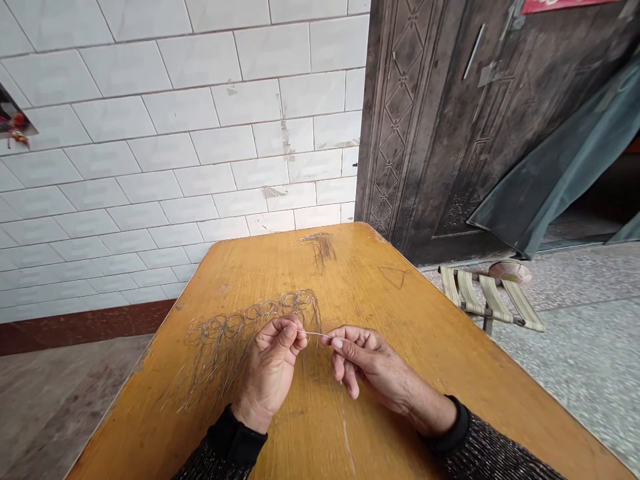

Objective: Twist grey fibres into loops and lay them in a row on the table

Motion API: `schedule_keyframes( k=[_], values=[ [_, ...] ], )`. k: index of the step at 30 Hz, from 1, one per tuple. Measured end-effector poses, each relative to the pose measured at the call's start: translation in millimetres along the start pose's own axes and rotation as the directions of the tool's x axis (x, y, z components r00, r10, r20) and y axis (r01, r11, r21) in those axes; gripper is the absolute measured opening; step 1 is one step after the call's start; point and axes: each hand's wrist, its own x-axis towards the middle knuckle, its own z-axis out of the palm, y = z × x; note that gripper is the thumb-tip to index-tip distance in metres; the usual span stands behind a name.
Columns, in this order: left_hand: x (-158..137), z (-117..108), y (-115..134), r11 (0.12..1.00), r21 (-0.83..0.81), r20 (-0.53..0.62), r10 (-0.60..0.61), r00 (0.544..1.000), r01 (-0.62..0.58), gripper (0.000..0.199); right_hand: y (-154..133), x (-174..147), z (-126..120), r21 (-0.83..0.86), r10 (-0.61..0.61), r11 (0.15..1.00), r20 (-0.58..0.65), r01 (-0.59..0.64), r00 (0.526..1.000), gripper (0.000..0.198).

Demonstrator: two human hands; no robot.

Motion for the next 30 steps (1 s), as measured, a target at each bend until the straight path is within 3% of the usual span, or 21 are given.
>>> schedule_keyframes(
  k=[5,11,23,26,30],
  values=[
    [4.5,-5.2,-2.8,0.998,0.027,-0.065,0.06,0.996,-0.058,0.012,-0.4,0.2,-1.3,-0.083,0.046,0.996,0.051,-0.042,0.998,0.029],
    [4.0,-4.3,-5.9,0.998,0.022,-0.116,0.058,0.992,-0.056,0.014,1.5,1.9,-2.8,-0.1,0.02,0.995,-0.091,-0.029,0.996,0.028],
    [1.9,-1.3,-4.6,0.995,0.089,-0.144,0.05,0.988,-0.037,0.017,-1.5,3.3,-5.7,0.034,0.034,0.999,-0.094,-0.031,0.995,0.029],
    [-2.6,1.1,-2.7,0.973,0.229,-0.083,-0.002,0.997,0.021,0.019,-4.8,3.8,-8.0,0.017,0.0,1.0,-0.145,0.002,0.989,0.029],
    [-9.5,4.9,-4.1,0.871,0.463,0.064,-0.213,0.975,0.161,0.025,-9.7,4.1,-12.6,-0.05,-0.053,0.998,-0.217,0.043,0.975,0.03]
  ],
)
